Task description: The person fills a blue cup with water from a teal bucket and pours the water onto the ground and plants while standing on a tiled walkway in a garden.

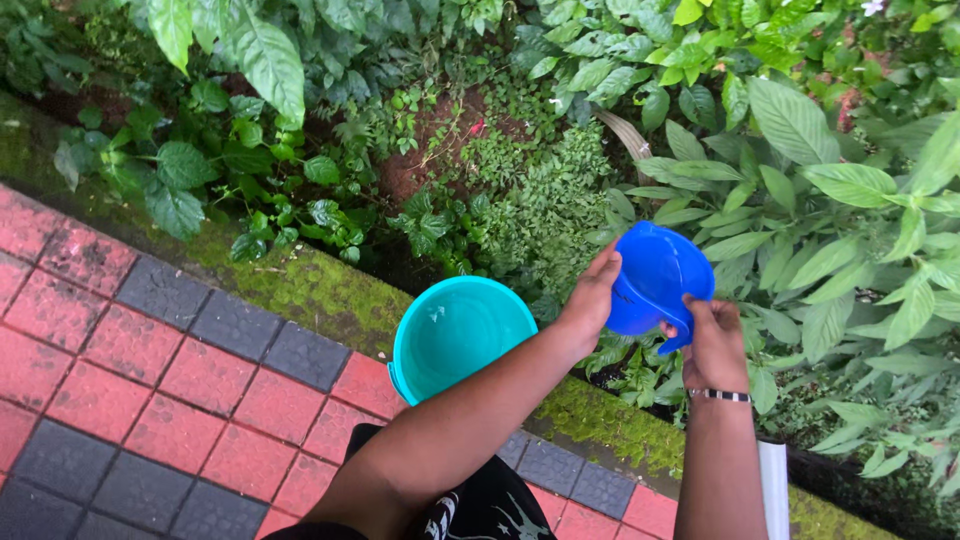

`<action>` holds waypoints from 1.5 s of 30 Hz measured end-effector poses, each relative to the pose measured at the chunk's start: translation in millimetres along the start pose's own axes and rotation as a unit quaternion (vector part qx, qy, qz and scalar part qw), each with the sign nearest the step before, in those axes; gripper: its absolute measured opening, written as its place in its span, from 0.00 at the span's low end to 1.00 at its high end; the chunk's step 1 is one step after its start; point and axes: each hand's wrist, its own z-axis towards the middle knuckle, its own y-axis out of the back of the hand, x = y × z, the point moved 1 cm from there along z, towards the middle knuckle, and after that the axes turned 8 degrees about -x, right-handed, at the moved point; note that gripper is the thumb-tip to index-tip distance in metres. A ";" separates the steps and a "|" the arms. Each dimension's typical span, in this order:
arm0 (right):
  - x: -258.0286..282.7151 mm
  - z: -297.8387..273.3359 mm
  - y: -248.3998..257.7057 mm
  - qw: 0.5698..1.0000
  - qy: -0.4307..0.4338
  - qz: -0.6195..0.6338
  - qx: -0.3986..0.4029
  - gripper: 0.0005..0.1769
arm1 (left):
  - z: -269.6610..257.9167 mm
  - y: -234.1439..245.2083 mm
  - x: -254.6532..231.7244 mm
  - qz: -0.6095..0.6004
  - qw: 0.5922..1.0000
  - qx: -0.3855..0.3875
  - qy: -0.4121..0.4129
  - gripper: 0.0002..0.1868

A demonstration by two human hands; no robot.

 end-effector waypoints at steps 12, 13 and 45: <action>5.0 -10.6 -7.6 0.998 0.026 -0.036 -0.045 0.19 | 0.7 -4.2 8.8 0.015 1.000 -0.015 -0.007 0.30; 3.9 -6.7 -6.1 0.998 0.037 -0.031 -0.050 0.19 | -1.2 -4.0 8.2 0.011 1.000 -0.012 -0.016 0.30; 37.0 20.5 -39.9 0.998 0.042 -0.033 -0.025 0.15 | -11.7 7.9 -15.6 0.250 0.950 -0.082 -0.165 0.37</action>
